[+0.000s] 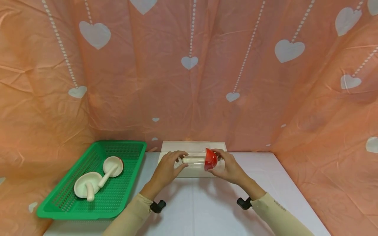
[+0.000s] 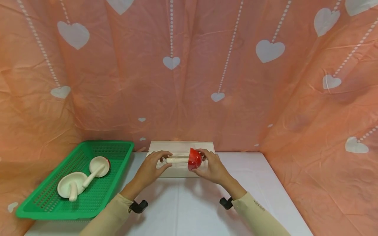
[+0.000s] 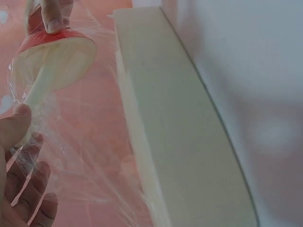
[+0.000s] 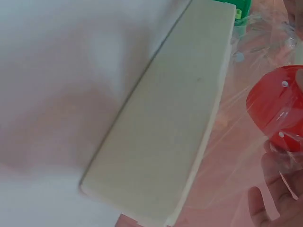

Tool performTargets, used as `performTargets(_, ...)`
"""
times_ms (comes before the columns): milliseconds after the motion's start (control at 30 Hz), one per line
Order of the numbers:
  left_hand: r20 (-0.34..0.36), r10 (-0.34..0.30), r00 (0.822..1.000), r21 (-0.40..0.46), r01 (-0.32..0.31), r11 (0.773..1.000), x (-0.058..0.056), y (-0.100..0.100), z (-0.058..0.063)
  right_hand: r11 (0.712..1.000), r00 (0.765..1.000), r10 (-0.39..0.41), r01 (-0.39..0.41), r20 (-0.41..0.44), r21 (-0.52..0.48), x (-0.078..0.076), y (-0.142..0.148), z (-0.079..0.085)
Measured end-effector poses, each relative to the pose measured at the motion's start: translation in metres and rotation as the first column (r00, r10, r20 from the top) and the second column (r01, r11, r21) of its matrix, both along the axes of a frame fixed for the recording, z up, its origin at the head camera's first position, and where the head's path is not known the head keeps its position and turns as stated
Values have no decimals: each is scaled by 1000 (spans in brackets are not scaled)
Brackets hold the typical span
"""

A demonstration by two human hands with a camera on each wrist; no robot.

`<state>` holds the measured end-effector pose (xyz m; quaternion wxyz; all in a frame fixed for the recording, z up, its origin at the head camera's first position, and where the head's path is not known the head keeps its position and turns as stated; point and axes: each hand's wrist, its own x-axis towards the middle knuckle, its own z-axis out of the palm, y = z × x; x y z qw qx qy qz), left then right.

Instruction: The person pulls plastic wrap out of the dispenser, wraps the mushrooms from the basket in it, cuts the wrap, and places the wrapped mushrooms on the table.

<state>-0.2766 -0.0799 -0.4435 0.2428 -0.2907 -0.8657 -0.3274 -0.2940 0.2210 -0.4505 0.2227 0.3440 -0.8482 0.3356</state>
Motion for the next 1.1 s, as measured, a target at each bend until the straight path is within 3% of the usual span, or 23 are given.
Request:
performTargets(433, -67, 48, 997, 36, -46, 998, -16, 5, 26, 1000, 999, -21, 21, -27, 0, -19, 2, 26)
performTargets(733, -37, 94, 995, 43, -92, 995, -25, 7, 40, 999, 998, 25, -27, -55, -39, -35, 1, 42)
performTargets(867, -2, 104, 995, 68, -104, 992, -24, 8, 44, 999, 1000, 15, -16, -26, -32, -35, 1, 48)
performTargets(1100, -49, 124, 991, 90, -119, 989, -25, 10, 49, 1000, 1000, -15, 15, -2, -23, -32, 2, 59)
